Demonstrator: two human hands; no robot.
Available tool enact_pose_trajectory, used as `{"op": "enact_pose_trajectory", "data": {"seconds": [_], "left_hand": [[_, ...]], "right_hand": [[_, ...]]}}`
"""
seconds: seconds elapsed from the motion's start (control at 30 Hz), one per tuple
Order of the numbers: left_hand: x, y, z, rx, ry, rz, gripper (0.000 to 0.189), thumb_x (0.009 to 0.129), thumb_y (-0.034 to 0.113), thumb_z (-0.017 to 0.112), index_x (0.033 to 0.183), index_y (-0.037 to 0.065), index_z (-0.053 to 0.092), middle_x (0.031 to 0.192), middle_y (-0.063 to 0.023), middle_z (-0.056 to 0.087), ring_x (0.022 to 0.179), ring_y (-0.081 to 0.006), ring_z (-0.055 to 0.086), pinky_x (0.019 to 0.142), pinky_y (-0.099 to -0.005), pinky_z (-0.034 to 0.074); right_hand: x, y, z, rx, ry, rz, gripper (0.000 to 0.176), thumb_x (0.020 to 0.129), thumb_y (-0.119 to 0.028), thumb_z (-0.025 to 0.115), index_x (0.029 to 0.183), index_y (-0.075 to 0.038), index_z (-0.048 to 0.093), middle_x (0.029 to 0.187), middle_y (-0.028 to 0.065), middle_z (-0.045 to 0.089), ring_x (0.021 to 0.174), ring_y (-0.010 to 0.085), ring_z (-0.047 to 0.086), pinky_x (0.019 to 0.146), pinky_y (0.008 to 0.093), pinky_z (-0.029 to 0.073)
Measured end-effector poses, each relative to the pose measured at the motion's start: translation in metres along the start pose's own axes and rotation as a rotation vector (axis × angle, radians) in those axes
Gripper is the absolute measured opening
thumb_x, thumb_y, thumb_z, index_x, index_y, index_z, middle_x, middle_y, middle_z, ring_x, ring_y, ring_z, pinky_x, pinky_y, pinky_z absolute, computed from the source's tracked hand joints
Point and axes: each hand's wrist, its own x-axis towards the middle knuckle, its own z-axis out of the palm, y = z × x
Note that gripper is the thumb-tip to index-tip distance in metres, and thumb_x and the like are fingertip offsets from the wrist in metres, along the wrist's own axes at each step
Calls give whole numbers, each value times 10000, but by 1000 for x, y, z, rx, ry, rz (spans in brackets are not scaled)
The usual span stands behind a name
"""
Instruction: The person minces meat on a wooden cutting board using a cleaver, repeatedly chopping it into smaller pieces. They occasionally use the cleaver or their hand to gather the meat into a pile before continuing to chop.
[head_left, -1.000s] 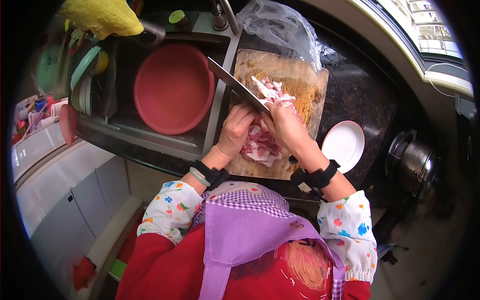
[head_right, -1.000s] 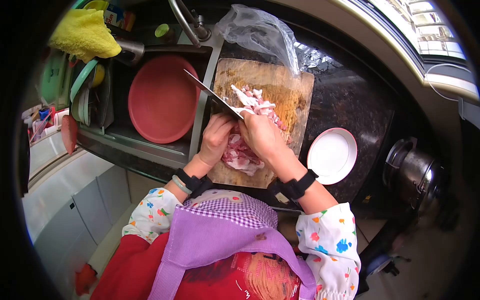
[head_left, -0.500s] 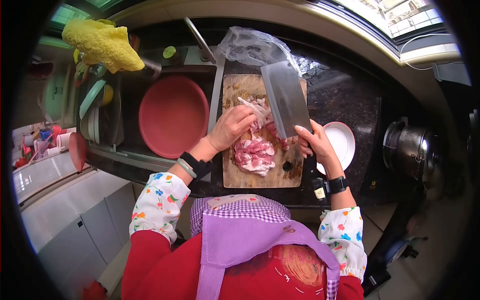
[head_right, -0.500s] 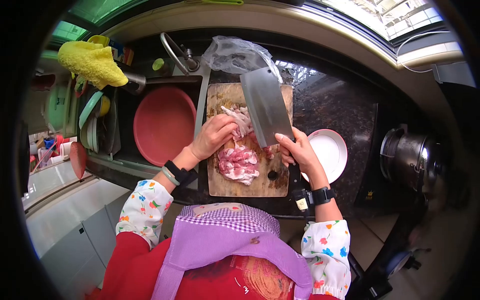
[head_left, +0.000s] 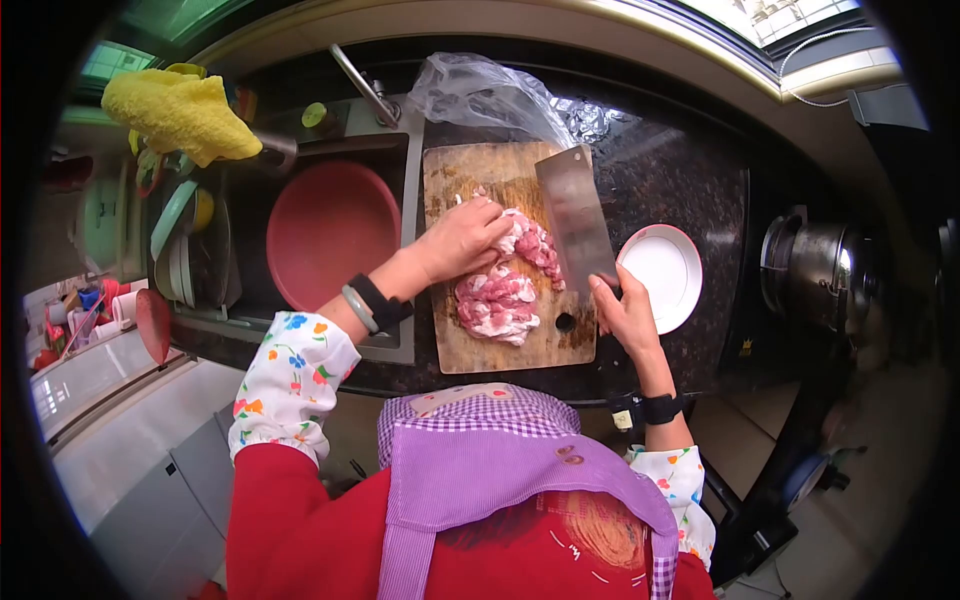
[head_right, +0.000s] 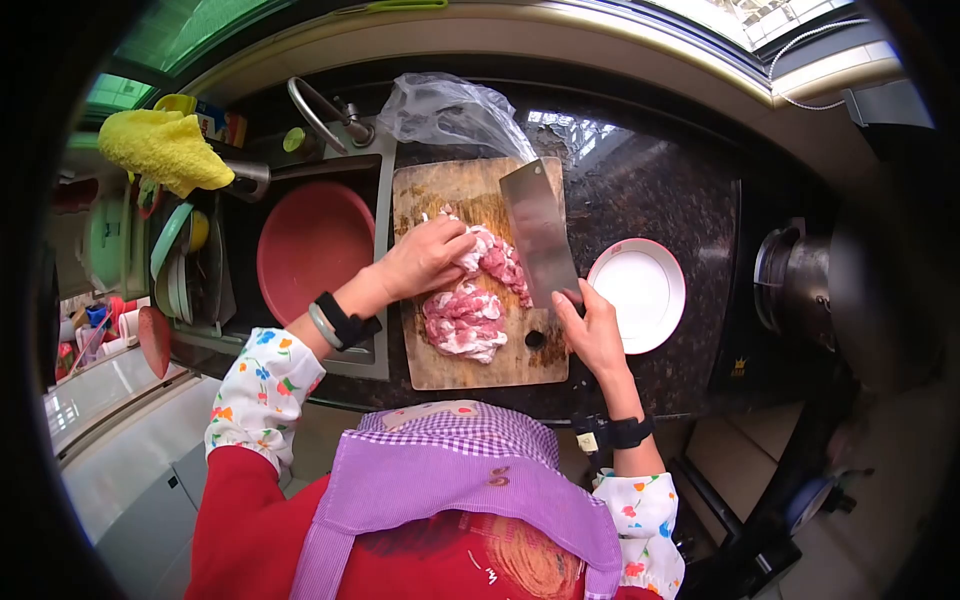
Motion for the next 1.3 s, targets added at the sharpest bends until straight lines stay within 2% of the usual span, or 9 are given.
{"op": "enact_pose_trajectory", "data": {"seconds": [0.03,0.1,0.23,0.47,0.7,0.87,0.97,1.1,1.3], "left_hand": [[-8,15,3,-36,94,-115,397,727,123,759,1071,22,587,949,-142,547,885,-353,578,765,-422,503],[-21,42,14,-117,133,-410,424,780,167,757,1128,-4,586,1019,-177,581,910,-387,614,791,-436,525],[-30,72,33,-138,225,-588,383,814,239,768,1057,-9,607,924,-192,608,830,-396,630,711,-431,524],[-10,44,3,-15,104,-507,255,933,214,616,1139,65,586,872,-146,640,793,-370,645,685,-462,532],[28,7,21,-85,192,-126,397,760,219,783,1083,55,620,1007,-124,584,908,-331,593,798,-406,506],[32,9,23,-105,32,-442,283,708,98,724,959,46,604,992,-112,581,954,-320,567,829,-411,477],[13,-5,14,49,213,-333,226,715,66,711,920,43,619,975,-112,590,937,-311,566,833,-399,479],[-6,-5,1,-128,230,-207,253,759,7,671,1011,30,659,1034,-104,627,1005,-308,567,892,-387,476],[-36,37,26,-292,257,-309,290,820,-72,611,1098,1,655,1069,-146,642,998,-326,596,885,-378,485]], "right_hand": [[-1,6,5,-199,85,-221,205,947,-144,619,995,53,590,760,187,655,588,318,645,543,360,468],[-16,-8,5,-287,87,-270,150,933,-101,617,987,34,582,778,238,627,730,427,642,607,403,485],[-35,-14,18,-364,71,-249,100,924,-65,609,982,12,583,788,225,625,750,425,634,614,401,488],[-44,-10,28,-260,139,-223,105,928,-44,596,1017,10,590,815,216,631,754,406,648,635,401,495],[-46,-2,30,-169,171,-146,122,935,-69,611,994,32,579,777,229,626,740,402,660,618,376,495],[-42,0,34,-127,211,-175,124,933,-73,614,984,33,577,780,233,629,749,424,647,613,383,492],[-41,4,31,-158,193,-190,120,932,-72,613,978,31,573,781,235,628,762,439,637,611,401,489],[-40,4,30,-190,171,-205,126,929,-73,615,995,25,573,793,234,634,763,438,639,625,421,489],[-39,2,25,-205,63,-355,299,915,-47,607,1208,2,579,935,252,642,872,425,645,727,409,511]]}}
